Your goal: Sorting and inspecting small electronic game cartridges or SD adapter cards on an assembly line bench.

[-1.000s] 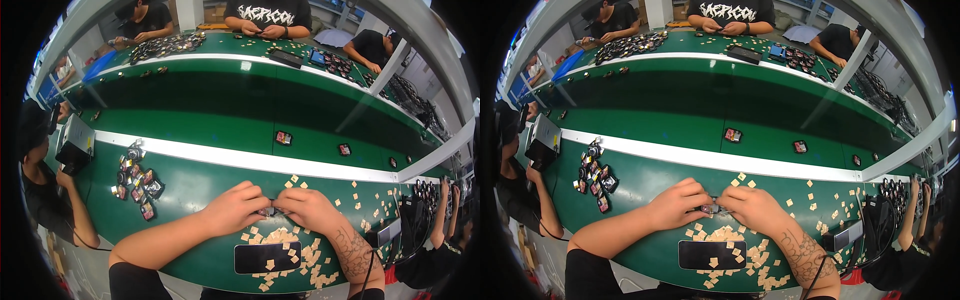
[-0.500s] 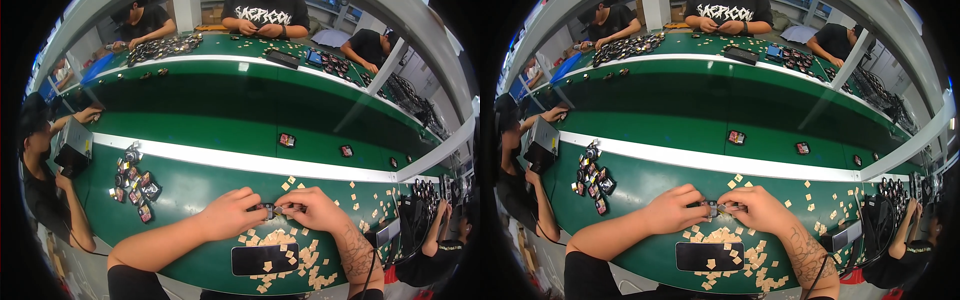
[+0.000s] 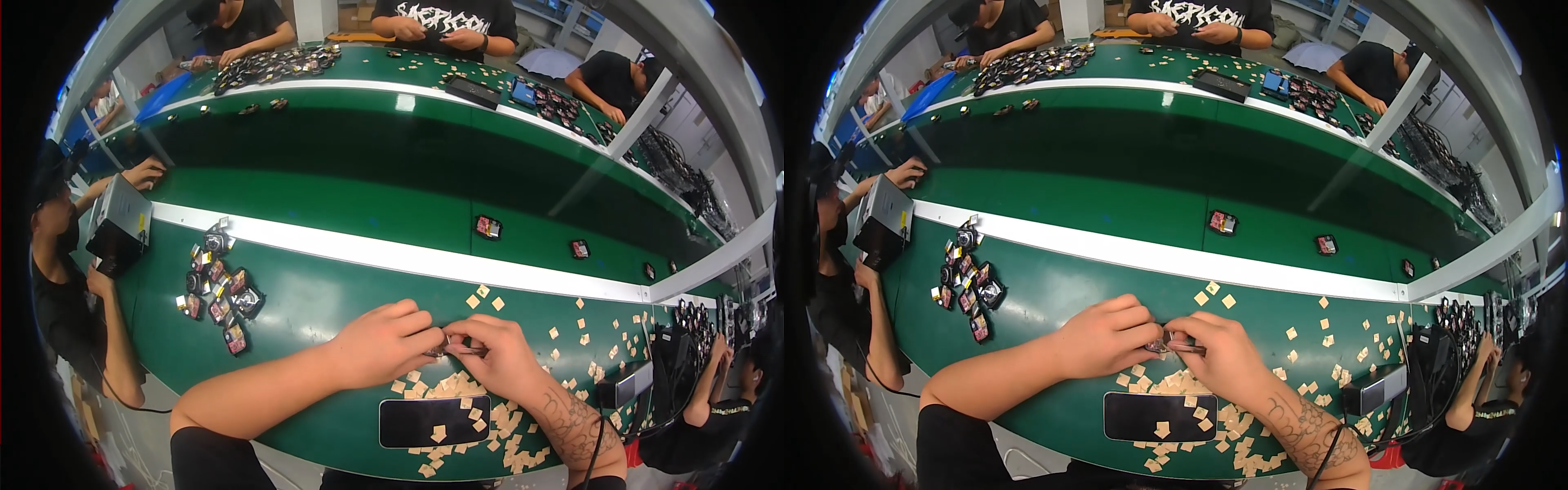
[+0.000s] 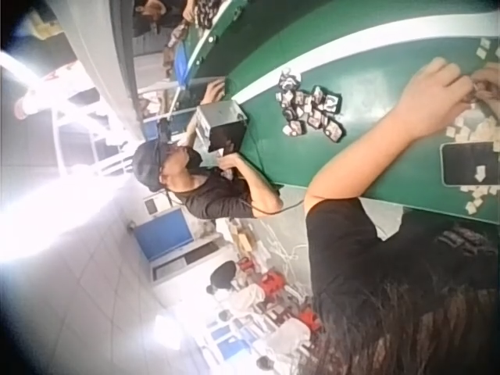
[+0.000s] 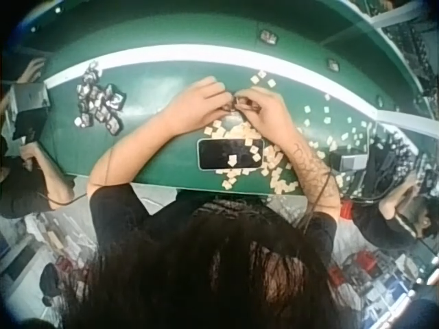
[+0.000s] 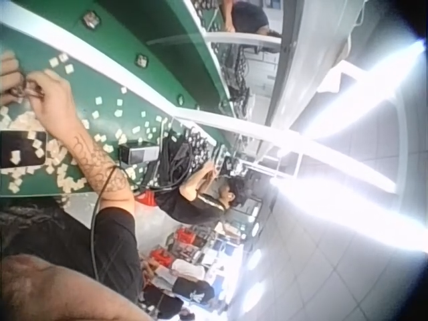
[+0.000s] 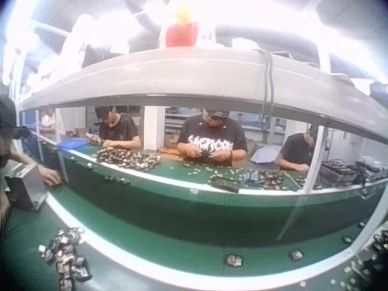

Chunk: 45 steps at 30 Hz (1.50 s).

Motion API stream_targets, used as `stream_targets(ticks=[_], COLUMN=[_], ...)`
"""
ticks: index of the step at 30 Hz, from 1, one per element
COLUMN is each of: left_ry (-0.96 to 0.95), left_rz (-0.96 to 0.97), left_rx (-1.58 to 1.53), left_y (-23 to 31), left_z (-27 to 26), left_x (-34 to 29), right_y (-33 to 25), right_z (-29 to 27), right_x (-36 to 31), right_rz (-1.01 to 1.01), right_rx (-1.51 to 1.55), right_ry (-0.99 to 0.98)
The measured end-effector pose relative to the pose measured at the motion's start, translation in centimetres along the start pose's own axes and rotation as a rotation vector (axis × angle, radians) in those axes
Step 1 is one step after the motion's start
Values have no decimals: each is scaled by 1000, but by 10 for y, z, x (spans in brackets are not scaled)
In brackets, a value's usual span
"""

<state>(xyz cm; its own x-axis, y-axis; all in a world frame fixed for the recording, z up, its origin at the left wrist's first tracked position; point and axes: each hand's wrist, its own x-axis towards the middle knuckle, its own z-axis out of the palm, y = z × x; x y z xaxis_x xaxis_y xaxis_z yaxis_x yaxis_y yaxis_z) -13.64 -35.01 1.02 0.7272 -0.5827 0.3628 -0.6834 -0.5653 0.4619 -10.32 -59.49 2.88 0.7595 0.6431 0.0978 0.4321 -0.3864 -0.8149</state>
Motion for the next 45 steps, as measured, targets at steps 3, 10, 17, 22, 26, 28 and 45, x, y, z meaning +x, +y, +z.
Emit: stream_targets(ticks=[3, 10, 17, 22, 26, 28, 45], left_ry=[13, 31, 33, 36, -1, 6, 367], left_rz=[-14, -19, -31, -41, -54, -59, -648], left_rx=[-17, -44, -51, -78, -87, -67, -26], left_y=[1, 0, 3, 3, 3, 6, -111], left_z=[-1, 0, 1, 1, -3, -2, -47], left_x=[-1, 0, -2, 0, 1, -1, 61], right_y=[0, 2, -9, -14, -12, -11, 16], right_z=[1, 7, 4, 11, 13, 13, -2], right_x=[0, -1, 0, 1, 6, 7, 6], right_rz=[-16, 32, 93, 100, 80, 74, 46], right_rx=[35, 68, -13, -121, -169, -133, 135], right_ry=[2, 43, 43, 64, 81, 95, 362])
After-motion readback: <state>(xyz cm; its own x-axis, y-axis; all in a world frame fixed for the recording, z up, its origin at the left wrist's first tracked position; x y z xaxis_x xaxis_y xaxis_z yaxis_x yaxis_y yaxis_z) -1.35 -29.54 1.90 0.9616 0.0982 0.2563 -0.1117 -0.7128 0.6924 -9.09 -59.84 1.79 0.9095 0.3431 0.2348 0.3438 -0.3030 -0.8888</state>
